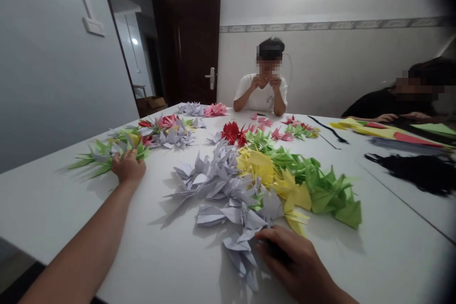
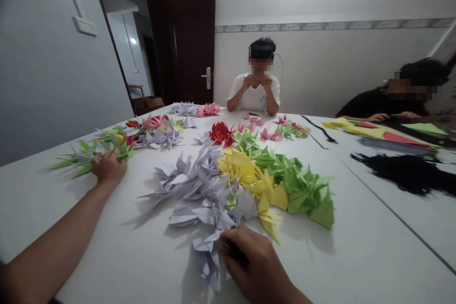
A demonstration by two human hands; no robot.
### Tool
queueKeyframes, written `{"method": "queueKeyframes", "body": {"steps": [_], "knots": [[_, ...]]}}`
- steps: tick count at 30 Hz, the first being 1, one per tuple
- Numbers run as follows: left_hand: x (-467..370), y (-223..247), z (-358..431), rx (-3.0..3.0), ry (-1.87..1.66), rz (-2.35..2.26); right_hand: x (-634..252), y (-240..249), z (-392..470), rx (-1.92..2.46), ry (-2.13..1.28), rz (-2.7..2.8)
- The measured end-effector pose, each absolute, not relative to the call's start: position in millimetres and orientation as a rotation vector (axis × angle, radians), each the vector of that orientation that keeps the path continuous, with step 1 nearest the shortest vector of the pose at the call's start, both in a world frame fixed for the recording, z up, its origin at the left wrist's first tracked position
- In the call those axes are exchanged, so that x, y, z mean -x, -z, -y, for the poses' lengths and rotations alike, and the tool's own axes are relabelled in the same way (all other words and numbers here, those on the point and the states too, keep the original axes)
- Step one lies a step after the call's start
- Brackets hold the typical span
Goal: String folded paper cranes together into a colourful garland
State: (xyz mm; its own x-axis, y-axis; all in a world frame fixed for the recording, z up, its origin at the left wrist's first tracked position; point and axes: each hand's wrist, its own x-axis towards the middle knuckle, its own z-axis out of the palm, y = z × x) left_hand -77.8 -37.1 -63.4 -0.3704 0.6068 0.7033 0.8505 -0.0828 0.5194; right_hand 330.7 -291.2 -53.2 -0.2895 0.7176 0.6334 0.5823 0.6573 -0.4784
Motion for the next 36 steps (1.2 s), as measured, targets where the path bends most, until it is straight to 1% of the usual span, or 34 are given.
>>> {"method": "queueKeyframes", "body": {"steps": [4, 9, 13, 18, 21, 24, 28, 31, 34, 36], "knots": [[73, 55, 40, 1.607, 1.514, 1.757, -328, 49, 291, 1.026, -0.15, 1.988], [45, 28, 59, 1.661, 1.723, 1.388, -326, 45, 292, 0.99, -0.088, 1.973], [-9, 14, 96, 1.85, 1.829, 1.074, -327, 44, 293, 0.968, -0.034, 1.903], [-106, 17, 154, 2.312, 1.914, 0.693, -329, 38, 296, 0.992, 0.013, 1.838], [-149, 21, 180, 2.485, 2.021, 0.618, -330, 35, 297, 1.014, 0.016, 1.853], [-164, 24, 195, 2.578, 2.111, 0.604, -332, 34, 297, 1.055, 0.033, 1.827], [-154, 29, 199, 2.606, 1.913, 0.475, -335, 36, 296, 1.078, 0.043, 1.793], [-145, 28, 200, 2.678, 1.774, 0.326, -337, 37, 298, 1.061, -0.04, 1.768], [-143, 23, 204, 2.776, 1.77, 0.223, -337, 36, 299, 1.039, -0.117, 1.743], [-145, 20, 207, 2.827, 1.809, 0.242, -336, 34, 299, 1.032, -0.137, 1.753]]}}
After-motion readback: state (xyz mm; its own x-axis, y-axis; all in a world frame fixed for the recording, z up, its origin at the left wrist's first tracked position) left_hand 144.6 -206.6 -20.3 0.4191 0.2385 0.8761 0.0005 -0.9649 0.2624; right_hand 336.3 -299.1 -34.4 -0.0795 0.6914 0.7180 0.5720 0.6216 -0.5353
